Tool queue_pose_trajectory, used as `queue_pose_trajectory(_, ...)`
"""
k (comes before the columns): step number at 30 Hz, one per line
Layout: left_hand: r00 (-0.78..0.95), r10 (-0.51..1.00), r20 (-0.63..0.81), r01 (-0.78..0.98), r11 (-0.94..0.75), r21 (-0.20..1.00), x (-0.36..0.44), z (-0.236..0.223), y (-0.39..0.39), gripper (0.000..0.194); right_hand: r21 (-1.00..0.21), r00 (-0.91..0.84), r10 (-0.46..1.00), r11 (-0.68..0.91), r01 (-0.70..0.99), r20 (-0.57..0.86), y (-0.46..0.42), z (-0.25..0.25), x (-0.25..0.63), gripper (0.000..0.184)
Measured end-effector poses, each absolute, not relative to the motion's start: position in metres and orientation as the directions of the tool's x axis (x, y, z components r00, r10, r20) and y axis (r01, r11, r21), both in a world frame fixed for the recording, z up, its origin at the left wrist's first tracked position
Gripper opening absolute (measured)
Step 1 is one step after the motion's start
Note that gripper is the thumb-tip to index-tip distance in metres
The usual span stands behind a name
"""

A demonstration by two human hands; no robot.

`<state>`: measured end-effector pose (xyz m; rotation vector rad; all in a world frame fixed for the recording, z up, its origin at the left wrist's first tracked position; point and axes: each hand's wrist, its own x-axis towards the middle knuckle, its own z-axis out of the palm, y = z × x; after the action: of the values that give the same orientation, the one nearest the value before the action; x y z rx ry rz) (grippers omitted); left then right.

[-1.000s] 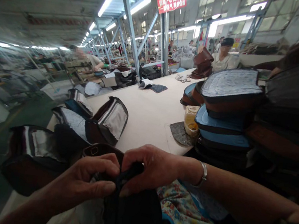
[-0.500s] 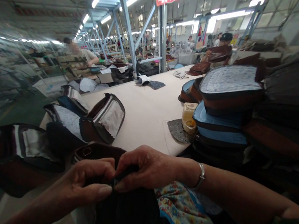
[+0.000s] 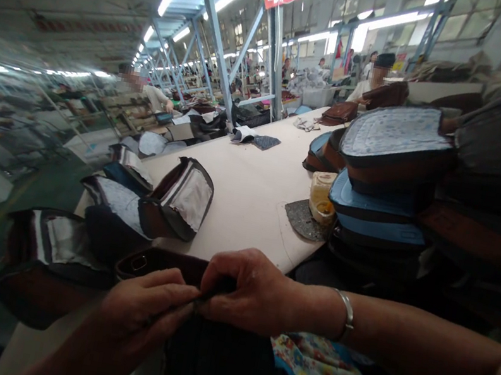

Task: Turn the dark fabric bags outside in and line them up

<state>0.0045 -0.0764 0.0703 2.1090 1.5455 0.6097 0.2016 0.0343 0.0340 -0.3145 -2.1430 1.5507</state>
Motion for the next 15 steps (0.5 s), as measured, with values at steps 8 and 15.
queue_pose_trajectory(8,0.244,0.966,-0.082,0.638,-0.096,0.764,-0.009,0.07,-0.087,0.025,-0.55,-0.701,0.192,0.768,-0.328,0.687,0.027,0.016,0.198,0.011)
queue_pose_trajectory(15,0.25,0.919,-0.304,0.52,0.137,0.843,-0.016,0.068,-0.08,0.046,-0.164,-0.764,-0.062,0.962,-0.217,0.642,0.028,0.019,0.195,0.008)
